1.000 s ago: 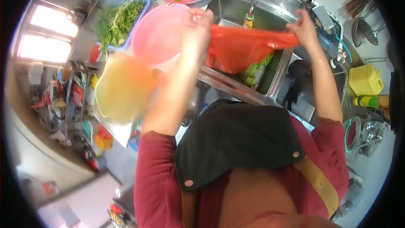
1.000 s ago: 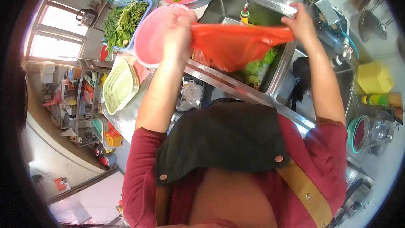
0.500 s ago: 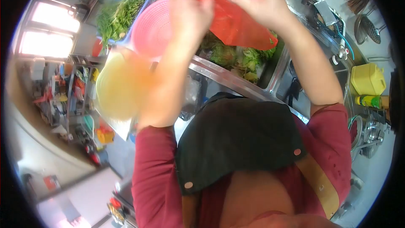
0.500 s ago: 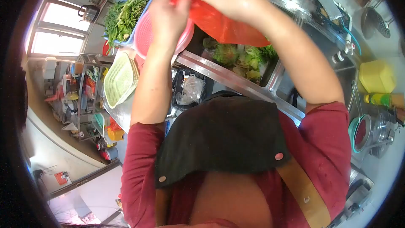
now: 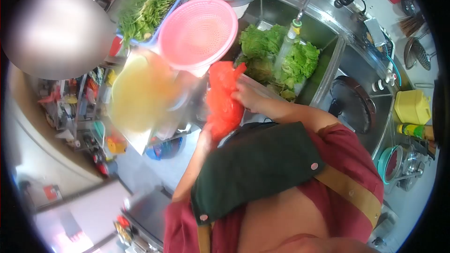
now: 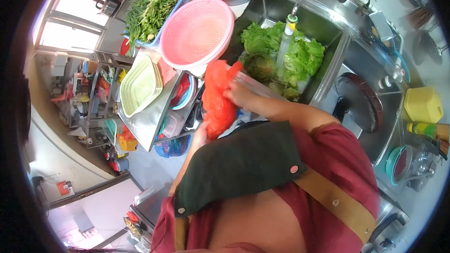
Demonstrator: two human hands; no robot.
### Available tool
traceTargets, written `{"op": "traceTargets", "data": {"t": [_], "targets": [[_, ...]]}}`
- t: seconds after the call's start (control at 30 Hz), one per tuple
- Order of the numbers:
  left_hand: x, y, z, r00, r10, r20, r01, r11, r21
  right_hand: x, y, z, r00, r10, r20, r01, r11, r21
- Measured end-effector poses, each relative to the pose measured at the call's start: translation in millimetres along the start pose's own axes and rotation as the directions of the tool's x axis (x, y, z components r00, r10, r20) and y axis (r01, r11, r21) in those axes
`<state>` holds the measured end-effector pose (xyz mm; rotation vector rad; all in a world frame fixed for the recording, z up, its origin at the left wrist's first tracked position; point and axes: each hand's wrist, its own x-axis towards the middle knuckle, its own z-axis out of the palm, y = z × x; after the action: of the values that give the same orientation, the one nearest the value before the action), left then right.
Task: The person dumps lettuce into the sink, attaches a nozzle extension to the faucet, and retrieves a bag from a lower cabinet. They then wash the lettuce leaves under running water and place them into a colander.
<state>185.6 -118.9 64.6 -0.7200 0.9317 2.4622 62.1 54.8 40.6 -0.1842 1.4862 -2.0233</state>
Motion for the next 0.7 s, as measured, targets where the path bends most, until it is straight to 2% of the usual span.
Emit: {"op": "traceTargets", "data": {"t": [0.03,0.07,0.1,0.13,0.2,0.23,0.27,0.3,0.33,0.37,0.4,0.47,0.53,0.57,0.6,0.63,0.67,0.7], "targets": [[-8,12,-9,0.998,0.035,-0.042,-0.04,0.991,-0.125,3,-1,10,0.992,-0.019,0.123,0.06,0.94,-0.336],[-14,21,-15,0.994,0.066,-0.086,-0.086,0.965,-0.248,5,-4,20,0.97,0.004,0.244,0.154,0.766,-0.624],[-30,37,3,0.995,0.091,0.046,-0.077,0.965,-0.252,5,-14,37,0.935,0.068,0.348,0.269,0.502,-0.822],[-31,40,-4,0.988,0.152,0.01,-0.151,0.984,-0.093,7,-14,56,0.886,0.111,0.45,0.36,0.449,-0.818],[-39,49,-22,0.959,0.279,-0.041,-0.262,0.935,0.237,12,-7,99,0.749,0.212,0.628,0.537,0.362,-0.762],[-30,56,-55,0.929,0.335,-0.157,-0.299,0.929,0.218,16,-6,112,0.757,0.163,0.633,0.52,0.438,-0.734],[-24,63,-87,0.857,0.468,-0.215,-0.421,0.877,0.231,23,-4,125,0.755,0.115,0.646,0.514,0.51,-0.69],[-27,78,-115,0.751,0.597,-0.282,-0.538,0.801,0.263,32,1,144,0.741,0.065,0.669,0.515,0.584,-0.627],[-36,95,-148,0.616,0.708,-0.346,-0.635,0.706,0.314,43,7,155,0.747,-0.17,0.642,0.607,0.569,-0.555],[-47,119,-187,0.481,0.794,-0.371,-0.631,0.608,0.483,53,13,158,0.721,-0.394,0.569,0.683,0.541,-0.491],[-59,146,-229,0.355,0.863,-0.36,-0.587,0.505,0.633,56,2,158,0.781,-0.359,0.511,0.624,0.464,-0.629],[-70,189,-314,-0.021,0.925,-0.38,-0.628,0.284,0.725,65,8,138,0.867,-0.31,0.389,0.494,0.439,-0.751],[-77,231,-353,-0.216,0.951,-0.221,-0.34,0.139,0.93,57,4,121,0.942,-0.222,0.251,0.333,0.533,-0.778],[-74,245,-340,-0.159,0.918,-0.364,-0.618,0.195,0.762,50,7,110,0.951,-0.242,0.194,0.293,0.492,-0.82],[-62,254,-332,-0.046,0.901,-0.431,-0.717,0.27,0.642,39,8,97,0.956,-0.266,0.124,0.236,0.449,-0.862],[-49,263,-324,0.068,0.869,-0.49,-0.79,0.347,0.506,26,9,82,0.951,-0.297,0.082,0.204,0.407,-0.89],[-36,271,-329,0.182,0.855,-0.486,-0.737,0.446,0.508,10,11,66,0.943,-0.332,0.032,0.159,0.363,-0.918],[1,271,-400,0.367,0.816,-0.447,-0.749,0.544,0.378,-10,17,49,0.909,-0.413,-0.058,0.109,0.37,-0.923]]}}
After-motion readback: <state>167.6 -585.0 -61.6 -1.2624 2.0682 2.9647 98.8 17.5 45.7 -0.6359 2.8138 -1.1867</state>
